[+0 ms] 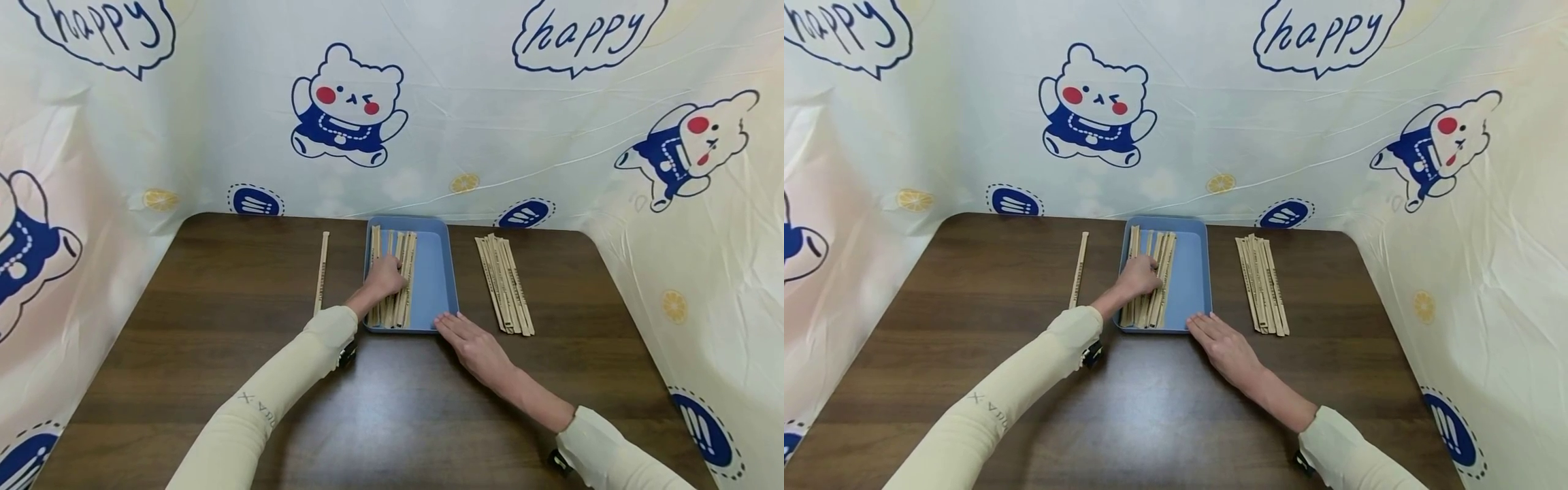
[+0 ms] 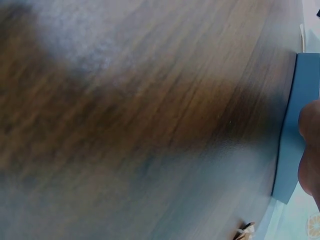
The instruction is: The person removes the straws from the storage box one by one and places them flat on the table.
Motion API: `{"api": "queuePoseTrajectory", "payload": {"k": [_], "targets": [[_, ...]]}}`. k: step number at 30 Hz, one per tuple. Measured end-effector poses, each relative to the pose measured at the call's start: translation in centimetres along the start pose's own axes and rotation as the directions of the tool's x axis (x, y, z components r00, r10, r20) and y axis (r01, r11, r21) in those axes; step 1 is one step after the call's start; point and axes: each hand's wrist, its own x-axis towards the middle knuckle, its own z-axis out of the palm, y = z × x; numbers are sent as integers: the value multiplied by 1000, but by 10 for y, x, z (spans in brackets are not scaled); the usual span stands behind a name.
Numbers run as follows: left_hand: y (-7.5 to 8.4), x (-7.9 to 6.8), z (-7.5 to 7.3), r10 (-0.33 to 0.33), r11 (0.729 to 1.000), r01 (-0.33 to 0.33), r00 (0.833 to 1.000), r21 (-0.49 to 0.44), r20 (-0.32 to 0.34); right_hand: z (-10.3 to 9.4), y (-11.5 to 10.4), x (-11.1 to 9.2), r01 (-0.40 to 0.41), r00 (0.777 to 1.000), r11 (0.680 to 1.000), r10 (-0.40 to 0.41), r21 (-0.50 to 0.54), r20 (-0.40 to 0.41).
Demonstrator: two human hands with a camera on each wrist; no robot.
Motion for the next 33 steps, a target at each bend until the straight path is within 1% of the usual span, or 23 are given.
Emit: {"api": "queuePoseTrajectory", "payload": {"k": [7,10,14,17,20,24,26,31,33], "targets": [[-3,-1,-2,21,1000,-21,1000,-2,-19,0,0,1,4,1000,1000,-4,-3,-4],[-6,-1,-5,1,1000,-2,1000,-30,-23,1,0,1,6,1000,1000,-7,-3,-13],[-7,-3,-15,-67,994,64,997,-92,-24,1,-1,1,7,1000,1000,-7,-5,-17],[-7,-6,-24,-124,979,121,992,-162,-6,1,-1,2,10,1000,1000,-11,-7,-22],[-7,-8,-34,-157,955,157,987,-250,21,1,-1,2,13,1000,1000,-13,-6,-27],[-9,-11,-47,-158,926,162,987,-341,40,1,-1,2,13,1000,1000,-13,-8,-26],[-11,-13,-53,-158,916,158,987,-369,30,0,-1,2,12,1000,1000,-12,-8,-22],[-19,-20,-68,-161,911,147,987,-385,-4,0,-1,1,-1,1000,1000,1,-7,6],[-25,-23,-73,-165,908,150,986,-392,-5,0,-1,1,0,1000,1000,0,-9,8]]}}
